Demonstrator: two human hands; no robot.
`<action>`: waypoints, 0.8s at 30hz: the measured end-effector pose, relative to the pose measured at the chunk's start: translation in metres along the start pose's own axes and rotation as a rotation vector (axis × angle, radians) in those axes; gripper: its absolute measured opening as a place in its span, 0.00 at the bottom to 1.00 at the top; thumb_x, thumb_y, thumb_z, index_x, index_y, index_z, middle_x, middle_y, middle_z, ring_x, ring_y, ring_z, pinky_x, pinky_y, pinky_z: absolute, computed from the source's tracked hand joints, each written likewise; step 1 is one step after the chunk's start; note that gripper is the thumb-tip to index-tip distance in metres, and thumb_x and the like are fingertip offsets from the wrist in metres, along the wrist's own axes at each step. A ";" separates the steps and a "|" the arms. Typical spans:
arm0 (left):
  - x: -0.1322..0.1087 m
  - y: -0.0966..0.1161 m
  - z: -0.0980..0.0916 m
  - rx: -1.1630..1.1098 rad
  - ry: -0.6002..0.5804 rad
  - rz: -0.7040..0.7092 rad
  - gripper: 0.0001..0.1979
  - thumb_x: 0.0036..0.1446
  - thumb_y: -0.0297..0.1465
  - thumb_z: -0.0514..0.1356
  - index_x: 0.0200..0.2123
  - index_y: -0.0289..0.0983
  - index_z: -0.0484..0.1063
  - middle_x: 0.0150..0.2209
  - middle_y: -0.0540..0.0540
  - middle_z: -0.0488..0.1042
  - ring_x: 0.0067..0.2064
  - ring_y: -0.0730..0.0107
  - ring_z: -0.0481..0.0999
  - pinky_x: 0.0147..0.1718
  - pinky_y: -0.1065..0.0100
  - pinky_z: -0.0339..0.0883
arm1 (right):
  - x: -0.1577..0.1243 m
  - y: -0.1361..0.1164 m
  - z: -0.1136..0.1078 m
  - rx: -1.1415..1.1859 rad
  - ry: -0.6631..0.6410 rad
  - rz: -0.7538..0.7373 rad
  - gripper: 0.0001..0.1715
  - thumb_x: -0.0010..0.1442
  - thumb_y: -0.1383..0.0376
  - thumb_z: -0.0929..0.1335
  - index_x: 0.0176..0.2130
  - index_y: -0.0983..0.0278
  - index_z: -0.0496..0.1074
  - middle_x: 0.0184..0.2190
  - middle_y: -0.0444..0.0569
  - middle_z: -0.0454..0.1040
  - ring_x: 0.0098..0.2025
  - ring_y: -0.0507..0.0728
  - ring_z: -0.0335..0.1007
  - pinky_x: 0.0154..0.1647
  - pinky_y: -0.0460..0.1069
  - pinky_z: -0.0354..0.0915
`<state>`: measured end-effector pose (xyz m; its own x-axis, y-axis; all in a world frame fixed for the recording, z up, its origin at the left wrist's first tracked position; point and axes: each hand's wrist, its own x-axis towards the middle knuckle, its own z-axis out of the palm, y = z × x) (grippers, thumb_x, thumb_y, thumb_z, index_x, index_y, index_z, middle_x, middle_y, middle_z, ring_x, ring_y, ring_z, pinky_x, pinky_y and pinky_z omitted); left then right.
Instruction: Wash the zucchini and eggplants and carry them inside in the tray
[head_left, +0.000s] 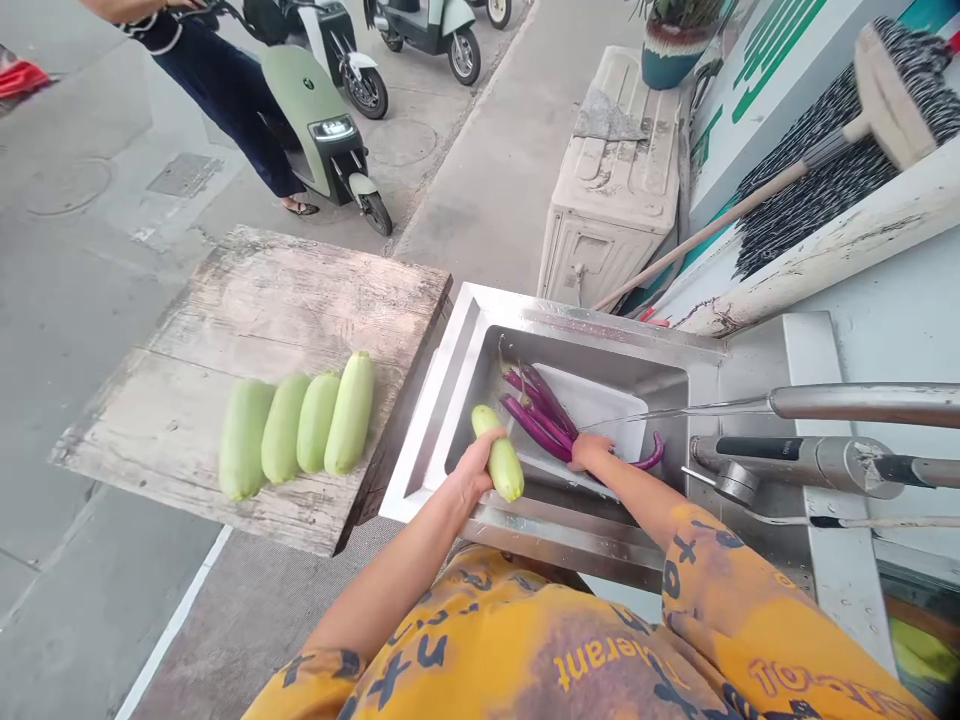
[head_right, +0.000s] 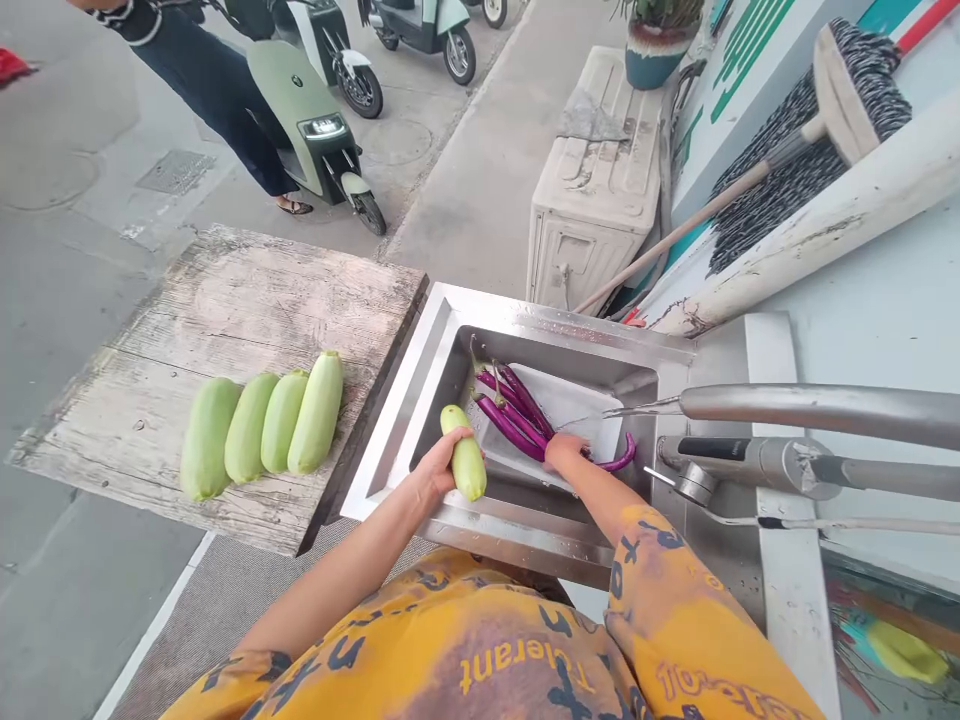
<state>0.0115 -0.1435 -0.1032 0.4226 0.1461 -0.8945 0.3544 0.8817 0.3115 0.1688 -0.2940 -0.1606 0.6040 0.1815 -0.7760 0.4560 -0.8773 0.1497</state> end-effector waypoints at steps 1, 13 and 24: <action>0.002 -0.001 0.000 0.017 0.006 -0.017 0.10 0.57 0.33 0.67 0.37 0.38 0.69 0.22 0.52 0.69 0.25 0.68 0.75 0.28 0.68 0.74 | 0.006 -0.008 -0.003 0.008 0.001 -0.011 0.53 0.43 0.56 0.80 0.62 0.73 0.67 0.59 0.74 0.70 0.61 0.82 0.66 0.61 0.77 0.57; 0.019 -0.009 0.007 0.130 0.080 -0.072 0.06 0.58 0.30 0.65 0.30 0.36 0.71 0.22 0.49 0.71 0.23 0.70 0.72 0.25 0.69 0.71 | 0.067 -0.028 0.030 0.374 0.535 -0.059 0.65 0.56 0.51 0.74 0.74 0.70 0.38 0.61 0.69 0.65 0.61 0.70 0.66 0.60 0.59 0.62; 0.053 -0.025 0.001 0.065 0.040 -0.054 0.06 0.52 0.28 0.68 0.31 0.38 0.72 0.24 0.48 0.72 0.28 0.62 0.75 0.36 0.61 0.75 | 0.072 0.008 0.060 0.293 0.289 -0.453 0.61 0.47 0.55 0.77 0.72 0.60 0.51 0.60 0.64 0.71 0.62 0.72 0.68 0.57 0.60 0.66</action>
<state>0.0256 -0.1579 -0.1584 0.3681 0.1186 -0.9222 0.4298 0.8578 0.2819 0.1772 -0.3147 -0.2521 0.5639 0.6421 -0.5193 0.5347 -0.7631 -0.3629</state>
